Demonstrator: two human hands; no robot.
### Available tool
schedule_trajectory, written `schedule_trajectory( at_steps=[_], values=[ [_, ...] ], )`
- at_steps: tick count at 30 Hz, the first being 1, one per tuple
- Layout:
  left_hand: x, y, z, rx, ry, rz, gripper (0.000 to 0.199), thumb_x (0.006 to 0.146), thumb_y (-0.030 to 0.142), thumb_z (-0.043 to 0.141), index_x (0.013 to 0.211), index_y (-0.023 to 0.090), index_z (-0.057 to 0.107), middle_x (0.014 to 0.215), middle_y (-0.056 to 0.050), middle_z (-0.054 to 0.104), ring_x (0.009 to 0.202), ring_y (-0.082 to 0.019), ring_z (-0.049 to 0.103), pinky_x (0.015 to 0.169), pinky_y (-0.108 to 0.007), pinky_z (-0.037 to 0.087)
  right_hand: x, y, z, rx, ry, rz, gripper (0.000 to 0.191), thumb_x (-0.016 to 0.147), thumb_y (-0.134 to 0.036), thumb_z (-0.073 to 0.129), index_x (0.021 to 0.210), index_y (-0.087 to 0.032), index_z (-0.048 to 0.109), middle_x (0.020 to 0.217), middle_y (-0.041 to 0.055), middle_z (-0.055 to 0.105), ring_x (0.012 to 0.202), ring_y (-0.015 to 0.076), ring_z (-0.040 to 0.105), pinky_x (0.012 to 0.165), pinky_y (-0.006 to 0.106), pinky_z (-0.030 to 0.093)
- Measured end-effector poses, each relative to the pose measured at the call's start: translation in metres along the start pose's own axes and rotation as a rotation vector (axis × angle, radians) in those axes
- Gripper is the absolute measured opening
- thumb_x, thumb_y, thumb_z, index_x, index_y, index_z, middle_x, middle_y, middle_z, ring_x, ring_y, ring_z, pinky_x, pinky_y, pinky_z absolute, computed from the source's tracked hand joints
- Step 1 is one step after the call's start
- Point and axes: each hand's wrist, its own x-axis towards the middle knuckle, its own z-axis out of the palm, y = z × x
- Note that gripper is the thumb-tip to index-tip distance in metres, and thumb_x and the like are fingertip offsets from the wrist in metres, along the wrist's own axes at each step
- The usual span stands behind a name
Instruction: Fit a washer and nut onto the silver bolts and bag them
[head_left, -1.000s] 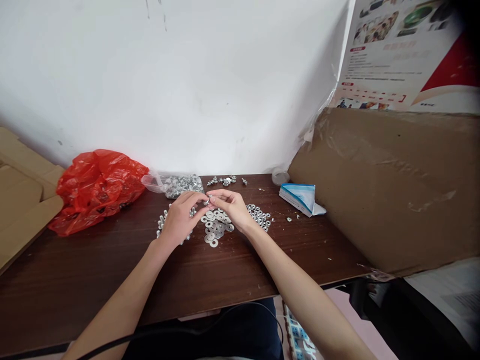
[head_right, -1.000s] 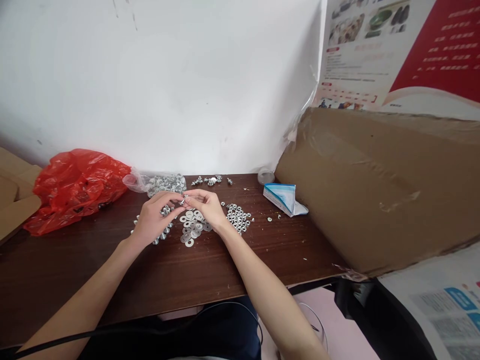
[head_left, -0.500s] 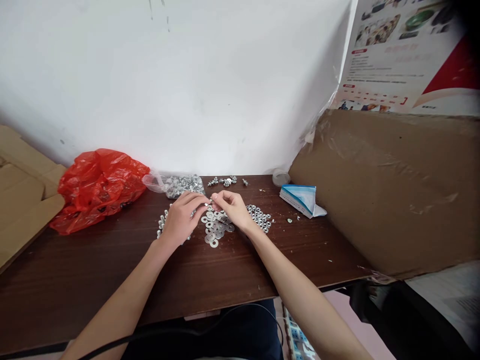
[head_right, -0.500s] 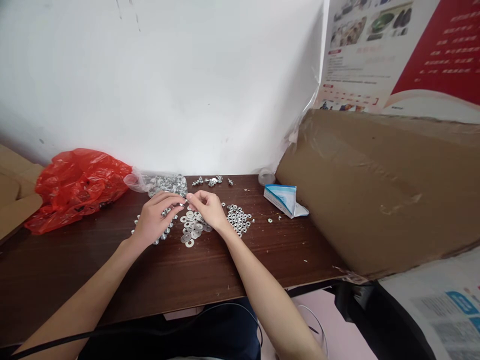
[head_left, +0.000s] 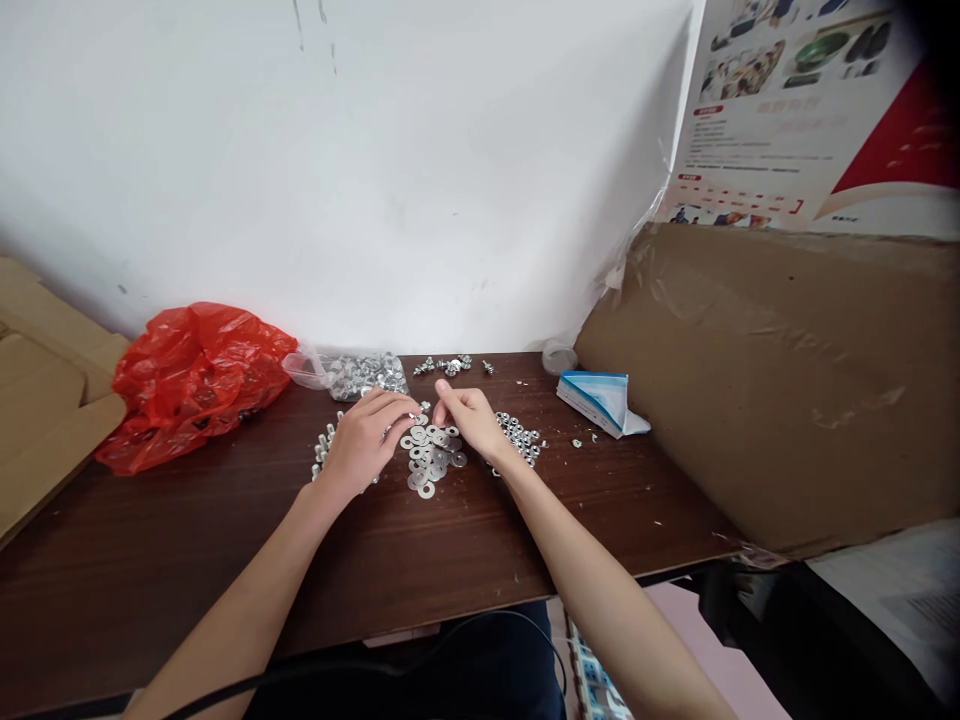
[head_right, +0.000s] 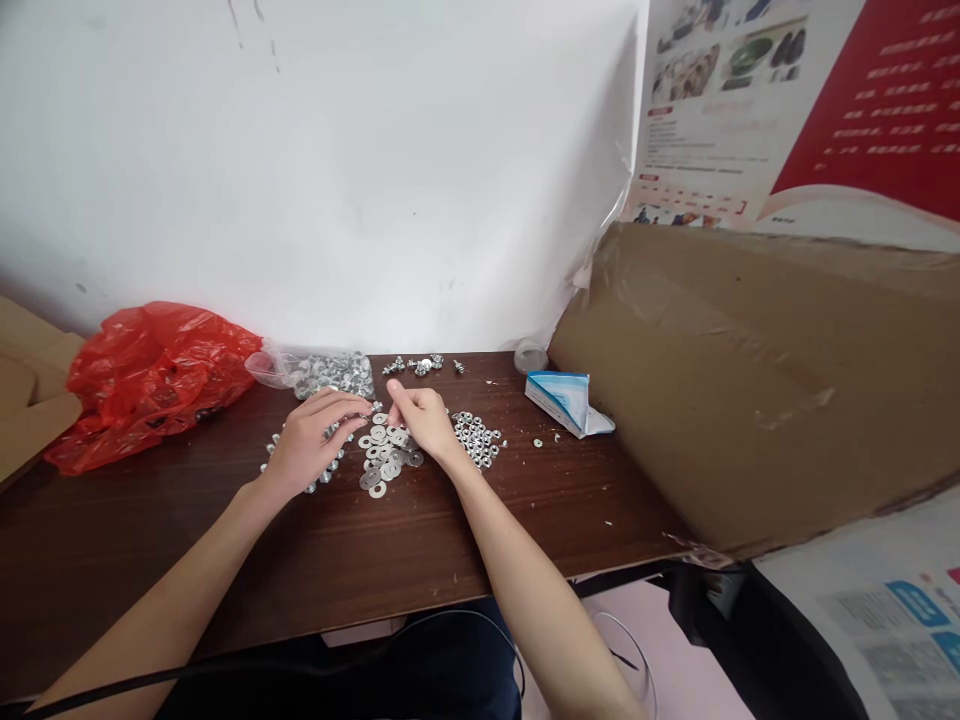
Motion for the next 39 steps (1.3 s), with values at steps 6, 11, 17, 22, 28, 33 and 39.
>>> schedule_trajectory(
  at_steps=[6,11,17,22,28,33,39],
  values=[
    [0.001,0.0,0.0,0.012,0.016,0.002,0.014,0.093,0.019,0.052,0.096,0.021,0.066,0.092,-0.004,0.07,0.086,-0.018,0.06,0.078,-0.034,0.05,-0.001,-0.009,-0.003,0.162,-0.076,-0.025,0.033,0.076,-0.049,0.071,0.095,-0.022,0.065,0.076,-0.0001,0.062,0.068,0.0133,0.056,0.064,0.027,0.045],
    [0.0,-0.001,-0.001,0.023,0.015,0.017,0.012,0.092,0.018,0.053,0.096,0.021,0.064,0.093,-0.003,0.07,0.086,-0.018,0.059,0.078,-0.034,0.049,-0.001,-0.002,-0.002,0.007,-0.077,-0.005,0.038,0.082,-0.054,0.062,0.068,-0.019,0.064,0.066,0.0011,0.06,0.06,0.0121,0.05,0.061,0.028,0.041],
    [0.0,0.0,-0.001,0.025,0.009,0.004,0.014,0.093,0.02,0.051,0.096,0.021,0.065,0.093,-0.004,0.07,0.087,-0.018,0.061,0.079,-0.035,0.05,-0.001,-0.006,-0.003,0.108,-0.024,-0.006,0.034,0.083,-0.054,0.062,0.082,-0.02,0.064,0.073,0.0012,0.063,0.064,0.0128,0.055,0.062,0.028,0.044],
    [0.0,-0.001,0.0,0.033,0.012,0.008,0.014,0.093,0.02,0.051,0.095,0.021,0.065,0.092,-0.004,0.07,0.085,-0.018,0.06,0.078,-0.035,0.05,-0.002,-0.01,-0.001,0.127,-0.123,-0.014,0.03,0.073,-0.045,0.074,0.092,-0.024,0.068,0.083,0.001,0.065,0.075,0.0147,0.057,0.067,0.028,0.045],
    [0.0,-0.001,0.0,0.029,-0.016,0.011,0.015,0.093,0.018,0.051,0.097,0.021,0.065,0.097,-0.003,0.07,0.089,-0.018,0.06,0.081,-0.035,0.05,0.001,0.001,-0.003,-0.068,0.027,0.004,0.056,0.088,-0.062,0.046,0.056,-0.018,0.061,0.061,0.0029,0.06,0.058,0.013,0.052,0.062,0.029,0.041],
    [0.0,-0.002,0.0,0.049,0.021,0.015,0.014,0.093,0.018,0.052,0.095,0.021,0.065,0.096,-0.004,0.069,0.09,-0.018,0.061,0.082,-0.035,0.049,0.0,-0.007,-0.003,0.122,-0.043,0.014,0.033,0.081,-0.052,0.064,0.084,-0.02,0.065,0.074,0.0014,0.064,0.066,0.0131,0.056,0.062,0.027,0.044],
    [0.0,-0.002,0.001,0.063,0.045,0.021,0.012,0.092,0.017,0.053,0.096,0.02,0.064,0.095,-0.004,0.067,0.089,-0.017,0.061,0.081,-0.032,0.05,-0.002,-0.008,0.001,0.18,-0.133,0.002,0.022,0.073,-0.033,0.075,0.091,-0.022,0.068,0.079,0.0004,0.063,0.074,0.0135,0.058,0.071,0.03,0.048]
  ],
)
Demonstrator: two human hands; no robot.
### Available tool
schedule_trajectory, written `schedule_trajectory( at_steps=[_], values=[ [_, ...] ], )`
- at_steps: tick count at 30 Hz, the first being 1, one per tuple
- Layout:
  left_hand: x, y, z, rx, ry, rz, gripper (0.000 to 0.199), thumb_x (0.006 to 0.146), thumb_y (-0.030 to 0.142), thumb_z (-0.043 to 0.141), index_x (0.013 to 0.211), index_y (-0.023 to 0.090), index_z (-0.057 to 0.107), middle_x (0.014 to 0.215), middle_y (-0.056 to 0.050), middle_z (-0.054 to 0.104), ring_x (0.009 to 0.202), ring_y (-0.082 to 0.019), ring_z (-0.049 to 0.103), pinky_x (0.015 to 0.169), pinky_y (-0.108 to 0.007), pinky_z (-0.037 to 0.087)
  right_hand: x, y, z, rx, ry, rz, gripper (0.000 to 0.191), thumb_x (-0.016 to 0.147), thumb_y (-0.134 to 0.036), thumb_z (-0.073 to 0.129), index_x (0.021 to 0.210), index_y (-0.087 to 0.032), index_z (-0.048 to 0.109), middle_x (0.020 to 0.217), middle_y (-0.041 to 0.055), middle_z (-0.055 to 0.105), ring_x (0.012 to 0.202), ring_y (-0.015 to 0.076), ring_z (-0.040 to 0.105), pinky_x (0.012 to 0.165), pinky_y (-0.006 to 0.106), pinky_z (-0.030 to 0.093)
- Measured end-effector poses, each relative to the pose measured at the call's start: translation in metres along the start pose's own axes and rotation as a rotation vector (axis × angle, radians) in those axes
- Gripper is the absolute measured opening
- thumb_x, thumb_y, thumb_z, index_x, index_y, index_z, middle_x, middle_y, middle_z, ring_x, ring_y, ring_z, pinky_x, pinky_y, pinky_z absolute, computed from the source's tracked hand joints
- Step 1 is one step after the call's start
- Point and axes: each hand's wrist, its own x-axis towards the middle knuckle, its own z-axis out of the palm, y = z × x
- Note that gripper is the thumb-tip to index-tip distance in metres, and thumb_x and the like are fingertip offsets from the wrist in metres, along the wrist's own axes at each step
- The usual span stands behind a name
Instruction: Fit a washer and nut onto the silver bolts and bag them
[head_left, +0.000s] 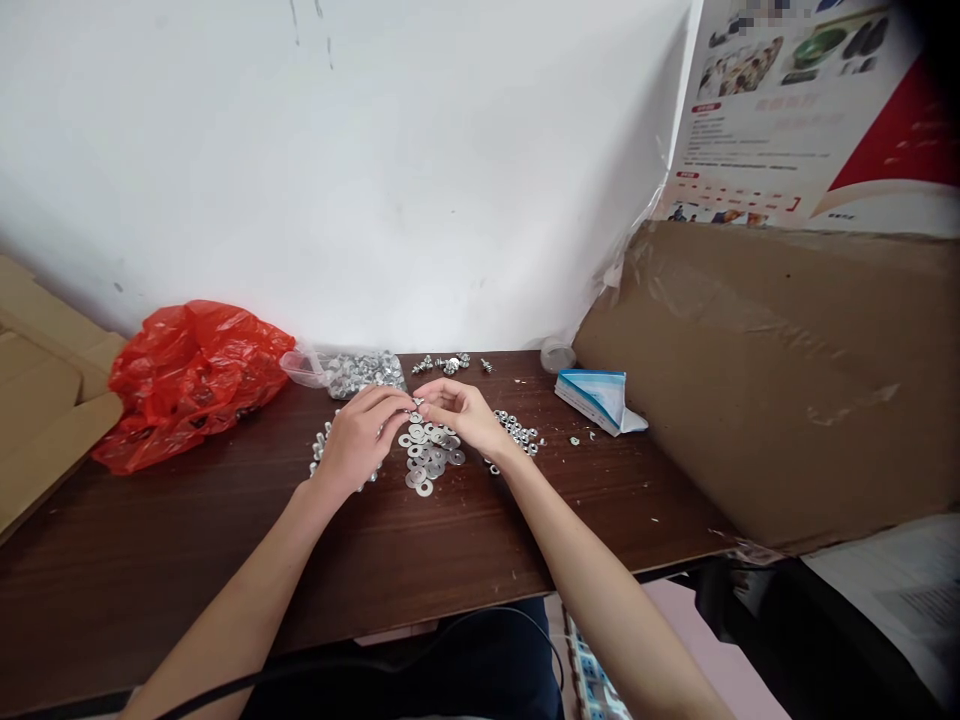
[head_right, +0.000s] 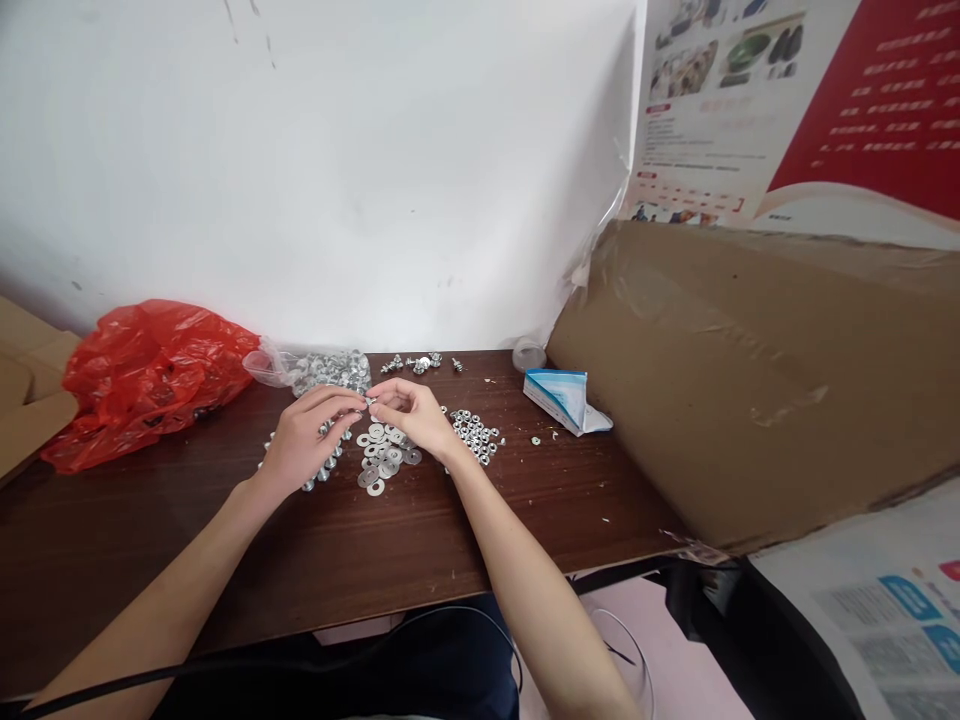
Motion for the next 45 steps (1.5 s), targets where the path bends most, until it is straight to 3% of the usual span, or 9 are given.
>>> schedule_trajectory(
  at_steps=[11,18,24,30,45],
  values=[
    [0.0,0.003,-0.002,-0.002,-0.007,-0.058,0.021,0.09,0.012,0.054,0.109,0.02,0.06,0.091,-0.002,0.063,0.076,-0.014,0.059,0.074,-0.029,0.05,0.001,0.006,0.002,0.061,0.024,-0.008,0.026,0.067,-0.029,0.079,0.089,-0.021,0.068,0.08,0.0004,0.067,0.077,0.0141,0.062,0.08,0.034,0.052],
    [-0.004,-0.001,0.002,-0.02,-0.06,-0.157,0.033,0.09,0.014,0.054,0.122,0.021,0.054,0.108,-0.005,0.065,0.085,-0.014,0.063,0.081,-0.031,0.053,0.002,0.01,0.005,0.021,0.07,0.005,0.027,0.066,-0.032,0.079,0.087,-0.019,0.068,0.079,0.0011,0.067,0.076,0.0146,0.063,0.078,0.034,0.052],
    [-0.006,-0.006,0.004,0.004,-0.039,-0.192,0.028,0.085,0.023,0.064,0.113,0.019,0.06,0.101,-0.005,0.065,0.077,-0.015,0.062,0.074,-0.031,0.053,0.002,0.011,0.007,0.015,0.1,-0.011,0.027,0.066,-0.032,0.08,0.086,-0.018,0.068,0.078,0.0022,0.068,0.074,0.0143,0.063,0.076,0.033,0.052],
    [-0.005,-0.007,0.004,0.033,-0.007,-0.205,0.017,0.087,0.025,0.063,0.101,0.017,0.066,0.088,-0.004,0.065,0.077,-0.017,0.061,0.073,-0.031,0.051,0.003,0.012,0.007,0.002,0.134,-0.032,0.026,0.066,-0.031,0.08,0.086,-0.019,0.068,0.078,0.0016,0.067,0.073,0.0138,0.061,0.076,0.033,0.052],
    [-0.004,-0.006,0.003,0.024,0.013,-0.162,0.017,0.088,0.026,0.062,0.101,0.017,0.068,0.083,-0.004,0.066,0.078,-0.018,0.062,0.069,-0.031,0.051,0.001,0.008,0.006,0.04,0.112,-0.018,0.025,0.066,-0.028,0.08,0.087,-0.02,0.069,0.078,0.0005,0.067,0.075,0.014,0.062,0.078,0.034,0.053]
  ],
)
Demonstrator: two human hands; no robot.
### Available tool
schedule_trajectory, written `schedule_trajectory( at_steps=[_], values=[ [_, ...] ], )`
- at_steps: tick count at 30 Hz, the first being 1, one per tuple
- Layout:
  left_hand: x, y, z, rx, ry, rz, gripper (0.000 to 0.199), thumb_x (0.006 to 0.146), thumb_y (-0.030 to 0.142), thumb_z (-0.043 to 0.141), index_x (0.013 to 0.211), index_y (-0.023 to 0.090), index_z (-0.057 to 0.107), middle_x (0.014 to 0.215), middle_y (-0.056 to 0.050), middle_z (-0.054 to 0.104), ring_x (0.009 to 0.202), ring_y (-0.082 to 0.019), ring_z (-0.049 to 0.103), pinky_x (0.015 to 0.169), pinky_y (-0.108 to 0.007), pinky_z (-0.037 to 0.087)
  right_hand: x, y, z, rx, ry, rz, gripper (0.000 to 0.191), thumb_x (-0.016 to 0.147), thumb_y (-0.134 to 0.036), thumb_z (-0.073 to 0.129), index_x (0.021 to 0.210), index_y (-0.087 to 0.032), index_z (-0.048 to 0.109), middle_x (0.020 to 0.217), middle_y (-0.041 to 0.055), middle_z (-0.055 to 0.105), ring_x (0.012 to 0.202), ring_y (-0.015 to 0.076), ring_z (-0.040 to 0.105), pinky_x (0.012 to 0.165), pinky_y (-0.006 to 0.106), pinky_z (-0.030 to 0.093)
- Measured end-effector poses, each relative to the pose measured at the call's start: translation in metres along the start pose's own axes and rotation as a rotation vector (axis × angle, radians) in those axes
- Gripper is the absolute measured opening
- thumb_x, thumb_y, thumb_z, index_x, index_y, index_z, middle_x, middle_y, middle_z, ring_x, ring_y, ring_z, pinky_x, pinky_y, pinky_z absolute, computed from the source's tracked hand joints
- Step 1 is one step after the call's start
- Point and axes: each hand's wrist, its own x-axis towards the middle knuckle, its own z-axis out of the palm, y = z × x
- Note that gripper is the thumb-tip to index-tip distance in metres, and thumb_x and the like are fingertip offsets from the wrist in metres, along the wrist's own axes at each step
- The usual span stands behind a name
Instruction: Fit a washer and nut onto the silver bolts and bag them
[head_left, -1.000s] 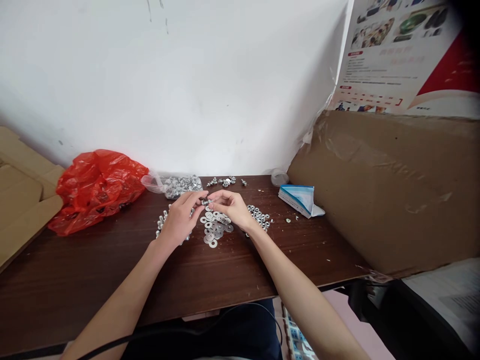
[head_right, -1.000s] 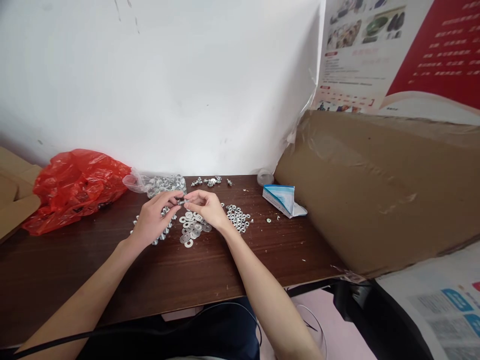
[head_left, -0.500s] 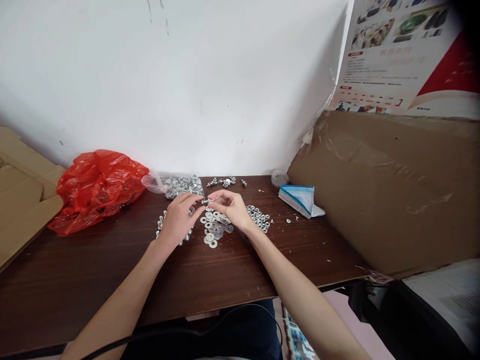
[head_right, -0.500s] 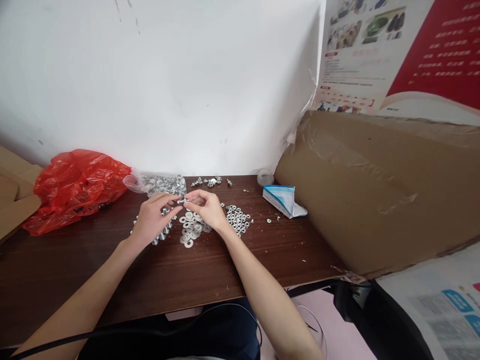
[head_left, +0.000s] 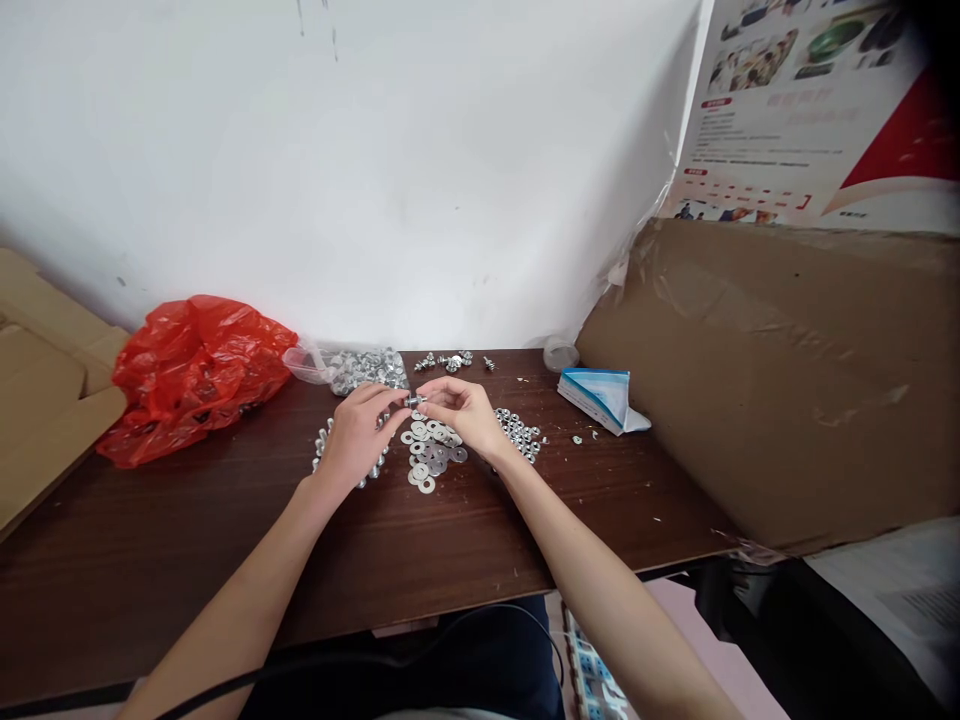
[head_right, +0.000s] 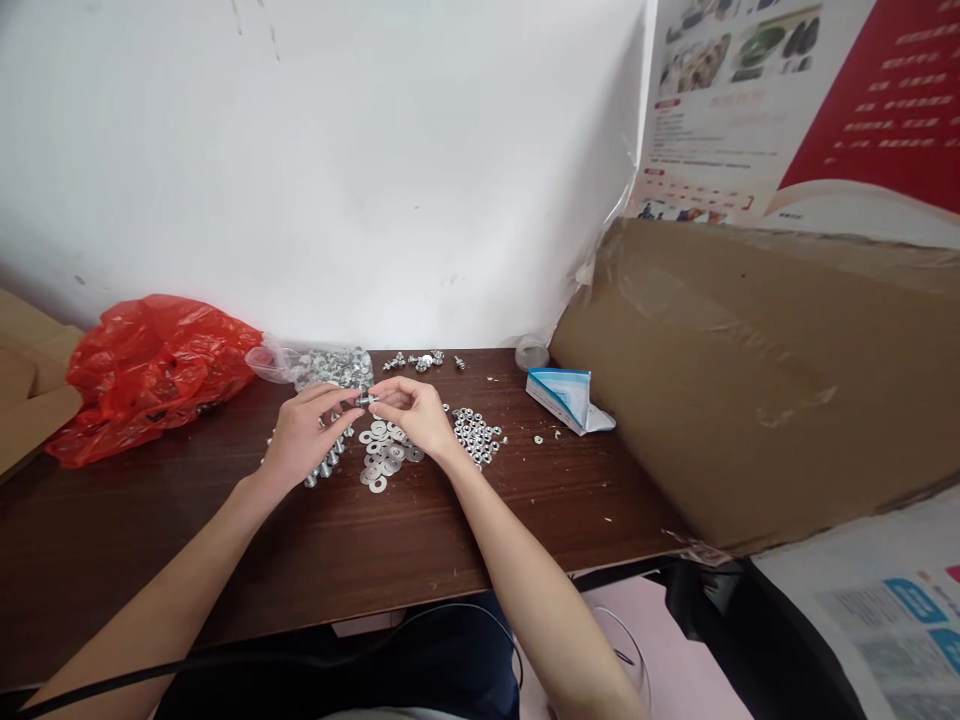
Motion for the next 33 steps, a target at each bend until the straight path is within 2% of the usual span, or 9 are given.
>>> schedule_trajectory(
  at_steps=[11,19,24,33],
  values=[
    [0.0011,0.0022,-0.0018,0.001,-0.007,-0.026,0.015,0.088,0.019,0.059,0.1,0.018,0.068,0.084,-0.004,0.067,0.079,-0.018,0.06,0.072,-0.032,0.05,-0.0011,-0.0013,0.0006,-0.012,0.002,0.017,0.025,0.066,-0.026,0.079,0.086,-0.019,0.067,0.076,0.0002,0.066,0.072,0.013,0.061,0.075,0.032,0.052],
    [0.0,0.004,-0.0019,0.015,-0.007,-0.021,0.014,0.087,0.021,0.06,0.099,0.018,0.067,0.082,-0.003,0.065,0.078,-0.017,0.059,0.07,-0.029,0.048,-0.0008,0.0016,0.0001,-0.021,0.003,0.022,0.028,0.066,-0.029,0.08,0.088,-0.018,0.068,0.077,0.0011,0.066,0.073,0.0136,0.062,0.075,0.032,0.052],
    [0.0001,0.0064,-0.0025,0.029,-0.015,-0.042,0.014,0.088,0.02,0.057,0.1,0.018,0.065,0.089,-0.003,0.063,0.072,-0.014,0.055,0.066,-0.027,0.046,-0.0004,0.004,0.0007,-0.019,-0.001,0.007,0.027,0.066,-0.028,0.08,0.088,-0.018,0.068,0.077,0.0012,0.067,0.072,0.013,0.062,0.072,0.031,0.052],
    [0.0008,0.0081,-0.0031,0.057,-0.017,-0.052,0.008,0.085,0.017,0.057,0.09,0.019,0.062,0.078,-0.001,0.06,0.07,-0.015,0.054,0.063,-0.026,0.042,-0.0008,0.0031,0.0036,-0.018,-0.029,0.001,0.028,0.065,-0.031,0.08,0.087,-0.018,0.068,0.077,0.0012,0.068,0.071,0.0134,0.063,0.074,0.032,0.052]
  ],
)
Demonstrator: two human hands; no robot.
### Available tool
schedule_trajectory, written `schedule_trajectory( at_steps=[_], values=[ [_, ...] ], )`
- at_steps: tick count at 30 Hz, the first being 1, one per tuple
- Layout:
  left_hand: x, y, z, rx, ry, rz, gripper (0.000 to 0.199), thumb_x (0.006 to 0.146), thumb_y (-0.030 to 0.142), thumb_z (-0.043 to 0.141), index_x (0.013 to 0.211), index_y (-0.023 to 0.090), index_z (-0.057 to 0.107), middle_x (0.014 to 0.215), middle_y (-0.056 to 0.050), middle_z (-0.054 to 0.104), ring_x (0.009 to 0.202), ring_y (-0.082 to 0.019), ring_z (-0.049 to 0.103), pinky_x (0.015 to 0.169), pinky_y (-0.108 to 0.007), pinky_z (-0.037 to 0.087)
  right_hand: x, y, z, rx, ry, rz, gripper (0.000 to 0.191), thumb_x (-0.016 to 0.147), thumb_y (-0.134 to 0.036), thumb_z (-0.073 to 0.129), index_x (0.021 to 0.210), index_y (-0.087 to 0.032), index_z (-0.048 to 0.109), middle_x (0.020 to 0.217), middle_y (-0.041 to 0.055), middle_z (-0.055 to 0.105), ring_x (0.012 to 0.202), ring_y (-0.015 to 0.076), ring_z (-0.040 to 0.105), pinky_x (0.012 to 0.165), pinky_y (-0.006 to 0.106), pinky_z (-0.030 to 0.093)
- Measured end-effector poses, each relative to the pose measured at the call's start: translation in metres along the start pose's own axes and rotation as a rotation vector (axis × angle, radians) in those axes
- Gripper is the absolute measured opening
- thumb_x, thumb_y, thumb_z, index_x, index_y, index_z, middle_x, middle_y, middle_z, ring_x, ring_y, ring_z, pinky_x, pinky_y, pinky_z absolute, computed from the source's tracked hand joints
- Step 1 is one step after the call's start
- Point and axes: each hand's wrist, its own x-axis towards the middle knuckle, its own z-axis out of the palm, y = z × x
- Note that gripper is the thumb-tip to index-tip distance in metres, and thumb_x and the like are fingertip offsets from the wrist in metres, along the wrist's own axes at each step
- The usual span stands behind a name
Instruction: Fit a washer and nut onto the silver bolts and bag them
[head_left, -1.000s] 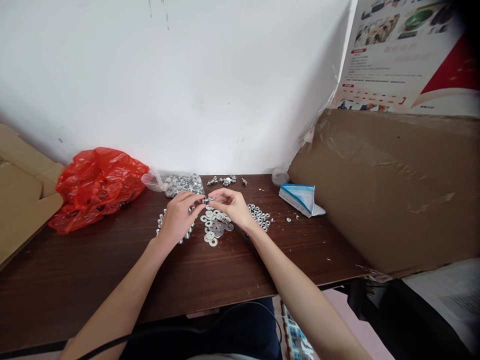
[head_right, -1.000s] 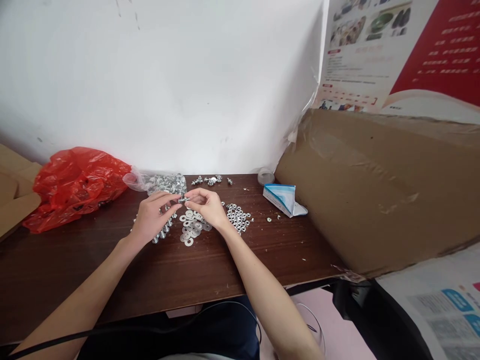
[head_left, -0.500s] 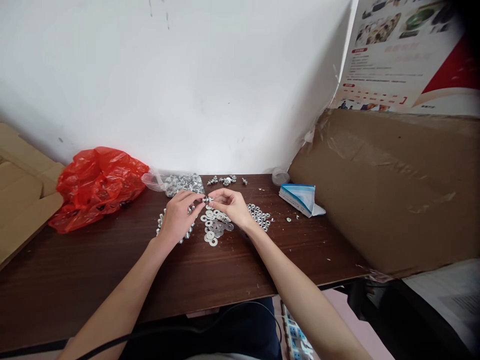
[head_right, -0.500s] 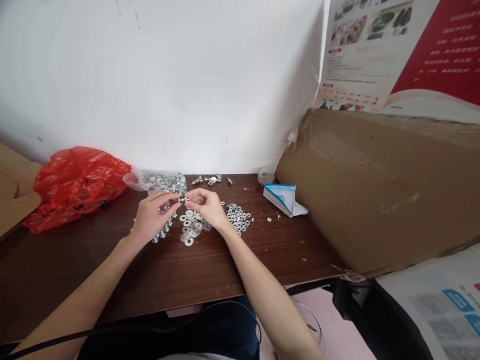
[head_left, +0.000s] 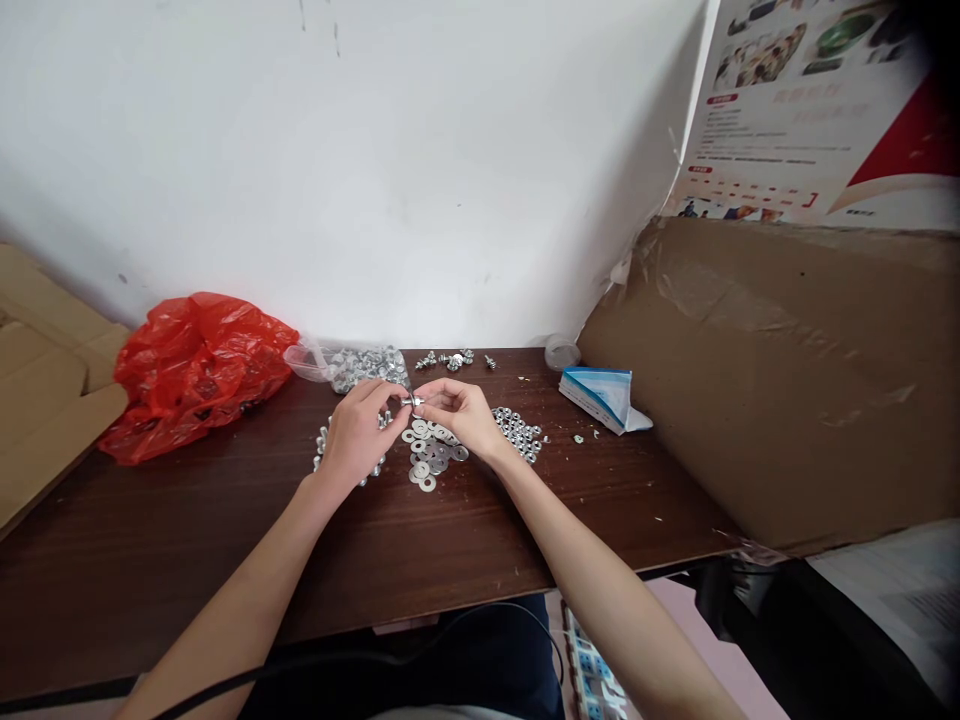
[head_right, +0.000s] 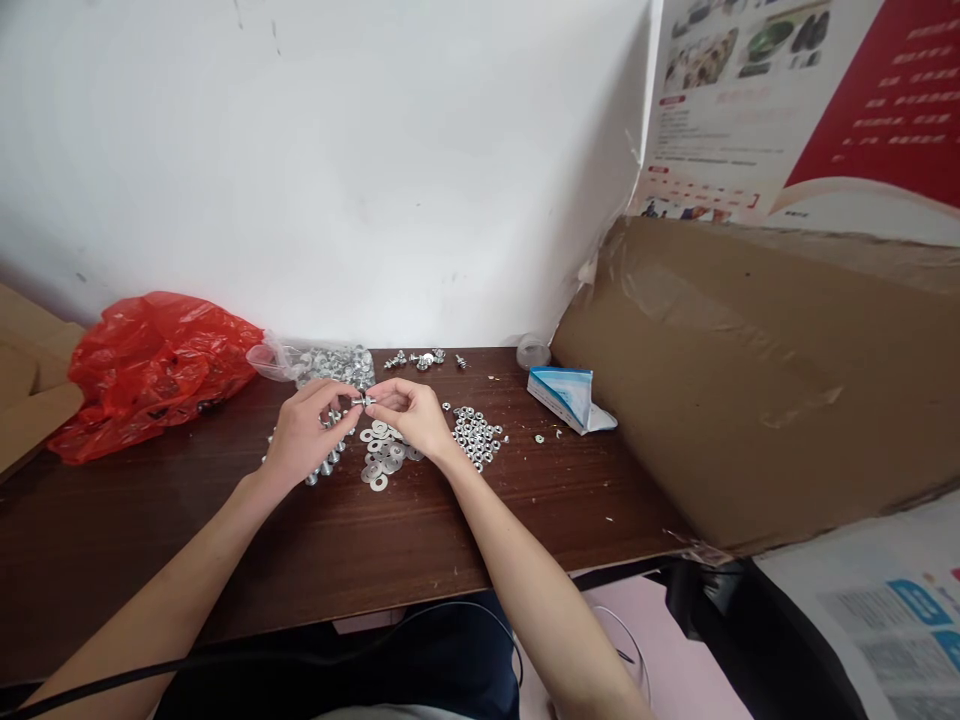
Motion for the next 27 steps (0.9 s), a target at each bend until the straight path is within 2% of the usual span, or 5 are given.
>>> schedule_trajectory(
  at_steps=[13,17,19,24,27],
  values=[
    [0.0005,-0.0006,0.0007,-0.068,0.005,0.049,0.008,0.086,0.018,0.055,0.089,0.018,0.063,0.081,-0.002,0.059,0.071,-0.014,0.055,0.063,-0.026,0.044,-0.0002,-0.0004,-0.0028,-0.05,-0.016,-0.026,0.031,0.067,-0.039,0.08,0.089,-0.019,0.069,0.08,0.0019,0.069,0.073,0.0151,0.063,0.075,0.032,0.052],
    [0.0009,0.0006,0.0002,-0.053,0.014,0.087,0.011,0.087,0.019,0.054,0.09,0.019,0.065,0.084,-0.004,0.063,0.078,-0.017,0.058,0.07,-0.029,0.046,-0.0008,-0.003,-0.0062,-0.183,-0.014,-0.031,0.039,0.084,-0.055,0.059,0.078,-0.018,0.068,0.074,0.0037,0.067,0.07,0.0155,0.061,0.07,0.031,0.05],
    [0.0012,0.0005,0.0,-0.049,0.02,0.094,0.012,0.088,0.019,0.053,0.09,0.019,0.065,0.086,-0.004,0.065,0.08,-0.017,0.059,0.072,-0.03,0.047,-0.0012,-0.0057,-0.0069,-0.201,-0.029,-0.038,0.042,0.087,-0.057,0.055,0.078,-0.018,0.067,0.073,0.0034,0.066,0.069,0.0152,0.06,0.07,0.031,0.049],
    [0.0012,-0.001,0.0006,-0.046,0.035,0.085,0.013,0.089,0.021,0.053,0.091,0.019,0.065,0.085,-0.004,0.064,0.076,-0.016,0.058,0.069,-0.029,0.047,-0.0018,-0.0089,-0.0056,-0.138,-0.085,-0.049,0.033,0.074,-0.047,0.074,0.092,-0.021,0.066,0.085,0.0021,0.066,0.078,0.0151,0.061,0.074,0.03,0.048],
    [0.001,-0.0015,0.0013,-0.038,0.033,0.107,0.012,0.089,0.02,0.054,0.092,0.019,0.065,0.086,-0.004,0.065,0.08,-0.017,0.059,0.072,-0.03,0.048,-0.0016,-0.0061,-0.0064,-0.218,-0.09,-0.034,0.036,0.082,-0.054,0.063,0.077,-0.019,0.065,0.076,0.0022,0.065,0.071,0.0149,0.059,0.07,0.029,0.046]
  ],
)
